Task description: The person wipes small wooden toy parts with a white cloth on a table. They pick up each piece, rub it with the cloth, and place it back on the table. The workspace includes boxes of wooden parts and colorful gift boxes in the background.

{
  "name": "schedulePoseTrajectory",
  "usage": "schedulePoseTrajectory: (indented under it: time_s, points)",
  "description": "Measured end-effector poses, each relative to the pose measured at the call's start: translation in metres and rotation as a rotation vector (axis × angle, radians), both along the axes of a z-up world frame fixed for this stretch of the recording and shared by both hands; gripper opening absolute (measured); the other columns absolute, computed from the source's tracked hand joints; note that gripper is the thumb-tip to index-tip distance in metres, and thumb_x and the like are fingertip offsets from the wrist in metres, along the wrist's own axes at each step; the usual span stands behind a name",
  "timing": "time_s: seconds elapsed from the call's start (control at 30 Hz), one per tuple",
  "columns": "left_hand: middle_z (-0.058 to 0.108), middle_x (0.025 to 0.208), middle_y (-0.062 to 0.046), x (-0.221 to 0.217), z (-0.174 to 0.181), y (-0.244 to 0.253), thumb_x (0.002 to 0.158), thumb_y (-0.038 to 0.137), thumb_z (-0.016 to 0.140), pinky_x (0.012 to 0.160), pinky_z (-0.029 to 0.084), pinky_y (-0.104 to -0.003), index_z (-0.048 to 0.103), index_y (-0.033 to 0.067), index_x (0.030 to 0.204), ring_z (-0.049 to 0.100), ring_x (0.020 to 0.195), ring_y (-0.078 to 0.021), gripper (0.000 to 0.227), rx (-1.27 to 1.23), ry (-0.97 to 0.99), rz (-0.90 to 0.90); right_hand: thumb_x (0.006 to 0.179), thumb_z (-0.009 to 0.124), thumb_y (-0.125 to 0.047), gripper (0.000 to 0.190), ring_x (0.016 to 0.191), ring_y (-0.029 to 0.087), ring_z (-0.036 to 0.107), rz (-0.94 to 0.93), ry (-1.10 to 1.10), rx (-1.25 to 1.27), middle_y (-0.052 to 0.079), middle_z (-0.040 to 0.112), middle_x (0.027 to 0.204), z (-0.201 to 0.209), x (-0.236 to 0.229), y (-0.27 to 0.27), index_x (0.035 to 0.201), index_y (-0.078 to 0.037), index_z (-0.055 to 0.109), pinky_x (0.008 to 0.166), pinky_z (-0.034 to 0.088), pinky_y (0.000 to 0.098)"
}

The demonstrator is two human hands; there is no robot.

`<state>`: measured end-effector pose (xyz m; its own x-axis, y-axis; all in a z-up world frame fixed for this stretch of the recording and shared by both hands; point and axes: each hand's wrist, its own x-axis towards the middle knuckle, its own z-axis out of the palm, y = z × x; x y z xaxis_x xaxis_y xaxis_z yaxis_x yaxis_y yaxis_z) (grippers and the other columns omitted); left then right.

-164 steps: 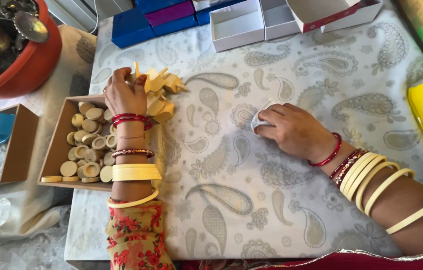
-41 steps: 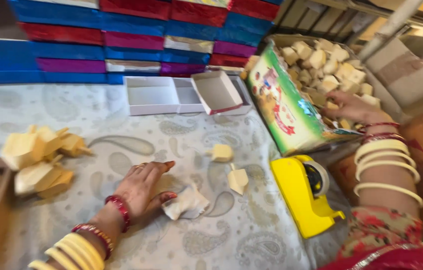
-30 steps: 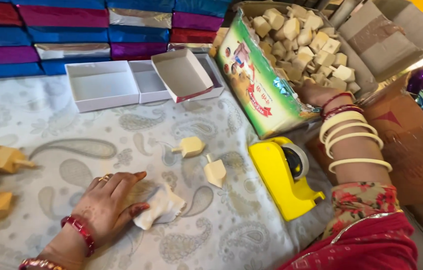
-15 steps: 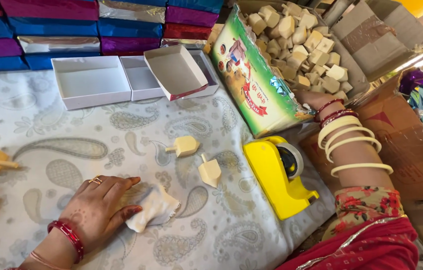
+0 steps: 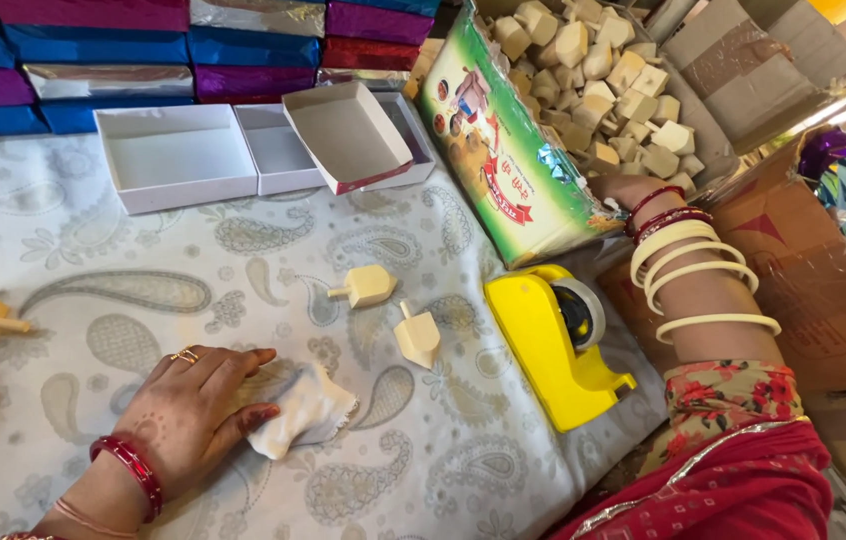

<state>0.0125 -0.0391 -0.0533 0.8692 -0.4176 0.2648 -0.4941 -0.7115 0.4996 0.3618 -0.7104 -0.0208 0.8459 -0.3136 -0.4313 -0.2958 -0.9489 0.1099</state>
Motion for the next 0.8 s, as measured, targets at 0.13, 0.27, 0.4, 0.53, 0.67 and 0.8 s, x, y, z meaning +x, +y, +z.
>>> schedulePoseTrajectory:
  time_s: [0.13,0.27,0.4,0.53,0.67,0.8]
  points:
    - [0.071,0.114,-0.006,0.002,-0.001,-0.002,0.085,0.046,0.063,0.095,0.047,-0.045,0.063,0.0175,0.131,0.063,0.107,-0.0295,0.054,-0.011,-0.006,-0.005,0.106,0.039,-0.051,0.064,0.131,0.025,0.055,-0.022,-0.017,0.102,0.013,0.058,0.149,0.008,-0.008,0.010,0.139,0.000,0.058,0.109,0.042,0.0389]
    - [0.071,0.115,-0.006,0.003,0.000,-0.003,0.083,0.048,0.062,0.096,0.046,-0.044,0.063,0.0207,0.133,0.063,0.107,-0.0293,0.057,0.026,0.053,0.019,0.105,0.040,-0.045,0.059,0.131,0.022,0.054,-0.023,-0.048,0.241,0.011,0.058,0.148,0.025,-0.022,0.050,0.140,-0.001,0.057,0.111,0.039,0.0377]
    - [0.072,0.111,-0.006,0.009,0.000,-0.002,0.086,0.049,0.063,0.099,0.044,-0.045,0.062,0.0204,0.133,0.062,0.108,-0.0307,0.055,0.001,0.104,0.026,0.100,0.054,-0.029,0.047,0.122,0.025,0.064,0.278,-0.126,0.226,0.013,0.067,0.138,0.043,-0.032,0.068,0.139,-0.003,0.062,0.107,0.046,0.0381]
    - [0.071,0.110,-0.008,0.013,0.005,-0.003,0.086,0.047,0.064,0.100,0.044,-0.044,0.062,0.0207,0.133,0.062,0.108,-0.0319,0.054,0.025,0.145,0.044,0.089,0.068,-0.017,0.049,0.117,0.028,0.066,0.509,-0.340,0.187,0.014,0.072,0.129,0.069,-0.065,0.089,0.138,-0.011,0.064,0.105,0.048,0.0377]
    - [0.070,0.110,-0.010,0.012,0.001,-0.001,0.086,0.044,0.063,0.100,0.044,-0.044,0.062,0.0196,0.133,0.061,0.109,-0.0325,0.053,0.023,0.137,0.038,0.088,0.080,-0.007,0.055,0.119,0.022,0.063,0.452,-0.989,0.623,0.010,0.065,0.133,0.107,-0.103,0.138,0.140,-0.012,0.061,0.103,0.053,0.0350]
    - [0.070,0.111,-0.008,0.015,0.000,-0.002,0.089,0.047,0.061,0.103,0.043,-0.044,0.061,0.0194,0.134,0.060,0.111,-0.0319,0.053,0.044,0.132,0.002,0.093,0.081,-0.005,0.055,0.122,0.017,0.064,0.550,-1.061,1.481,0.007,0.065,0.132,0.142,-0.162,0.182,0.143,-0.006,0.057,0.110,0.055,0.0337]
